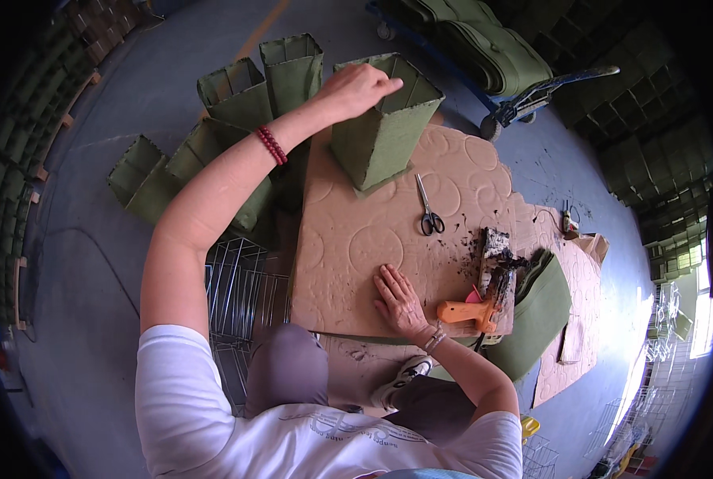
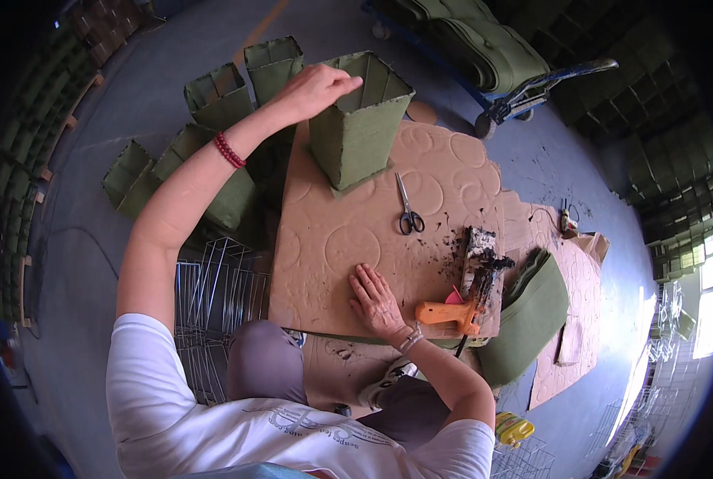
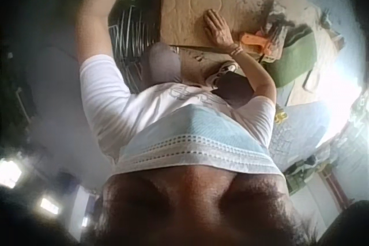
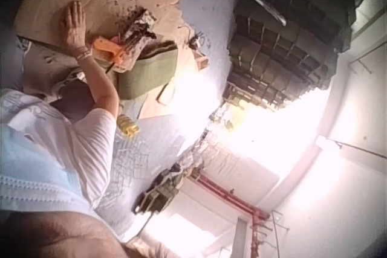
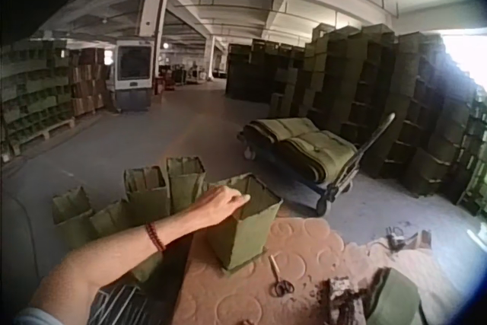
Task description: The person is assembling green cloth-covered boxes using a hot glue gun.
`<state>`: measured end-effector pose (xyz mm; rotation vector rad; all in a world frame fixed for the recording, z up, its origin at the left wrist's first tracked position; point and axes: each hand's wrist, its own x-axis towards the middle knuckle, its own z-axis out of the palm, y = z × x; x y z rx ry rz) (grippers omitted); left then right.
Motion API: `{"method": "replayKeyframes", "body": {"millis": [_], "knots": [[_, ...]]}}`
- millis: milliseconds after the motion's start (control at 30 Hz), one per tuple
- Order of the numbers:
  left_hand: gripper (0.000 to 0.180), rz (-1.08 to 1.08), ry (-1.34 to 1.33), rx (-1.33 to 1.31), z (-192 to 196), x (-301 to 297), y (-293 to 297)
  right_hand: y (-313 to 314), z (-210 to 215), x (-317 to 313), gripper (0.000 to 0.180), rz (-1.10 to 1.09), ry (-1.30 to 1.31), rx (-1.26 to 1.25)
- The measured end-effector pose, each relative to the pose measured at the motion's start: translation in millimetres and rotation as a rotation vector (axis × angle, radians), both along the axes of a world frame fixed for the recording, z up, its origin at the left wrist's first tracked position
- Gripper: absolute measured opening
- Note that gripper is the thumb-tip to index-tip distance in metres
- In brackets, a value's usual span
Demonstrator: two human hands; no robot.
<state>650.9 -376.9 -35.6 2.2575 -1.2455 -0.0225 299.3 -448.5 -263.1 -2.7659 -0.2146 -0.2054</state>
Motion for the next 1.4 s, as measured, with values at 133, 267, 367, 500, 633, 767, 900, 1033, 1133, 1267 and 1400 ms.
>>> {"method": "replayKeyframes", "body": {"millis": [133, 267, 367, 500, 633, 767, 900, 1033, 1133, 1267, 1400], "knots": [[0.036, 0.280, -0.024, -0.324, -4.5, 81.4, 36.4, 4.7, -0.4, 3.7, 0.055, 0.006, -0.006, 0.017], [0.033, 0.528, -0.150, -0.169, -36.5, 151.5, 64.6, 3.4, 1.3, 4.4, 0.055, 0.007, 0.004, 0.013], [0.043, 0.542, -0.184, 0.050, -59.9, 174.5, 58.7, 2.5, 1.0, 4.3, 0.057, 0.010, 0.009, 0.043], [0.059, 0.536, -0.130, 0.280, -95.4, 199.4, 54.4, 2.7, 2.9, 6.0, 0.057, 0.022, 0.041, 0.044], [0.044, 0.528, -0.145, 0.309, -108.8, 216.2, 46.3, 0.4, 6.4, 4.9, 0.057, 0.012, 0.086, 0.032], [0.032, 0.466, -0.190, 0.266, -110.7, 238.1, 46.9, 1.3, 7.1, 7.4, 0.058, 0.021, 0.115, 0.038], [0.030, 0.469, -0.081, 0.175, -111.3, 244.1, 38.5, -0.8, 11.4, 9.1, 0.057, 0.017, 0.156, 0.022], [0.031, 0.471, -0.145, 0.063, -115.3, 258.5, 53.0, 2.9, 13.3, 11.1, 0.056, 0.010, 0.175, 0.016], [0.034, 0.430, -0.168, 0.137, -95.3, 265.9, 72.1, 1.5, 7.7, 12.4, 0.059, 0.016, 0.184, 0.029], [0.029, 0.404, -0.373, 0.026, -75.2, 269.0, 92.5, 2.2, 9.9, 11.7, 0.062, 0.015, 0.181, 0.042], [0.030, 0.113, 0.033, 0.567, -50.8, 265.7, 100.2, 2.0, 12.1, 11.9, 0.057, 0.013, 0.188, 0.020]]}}
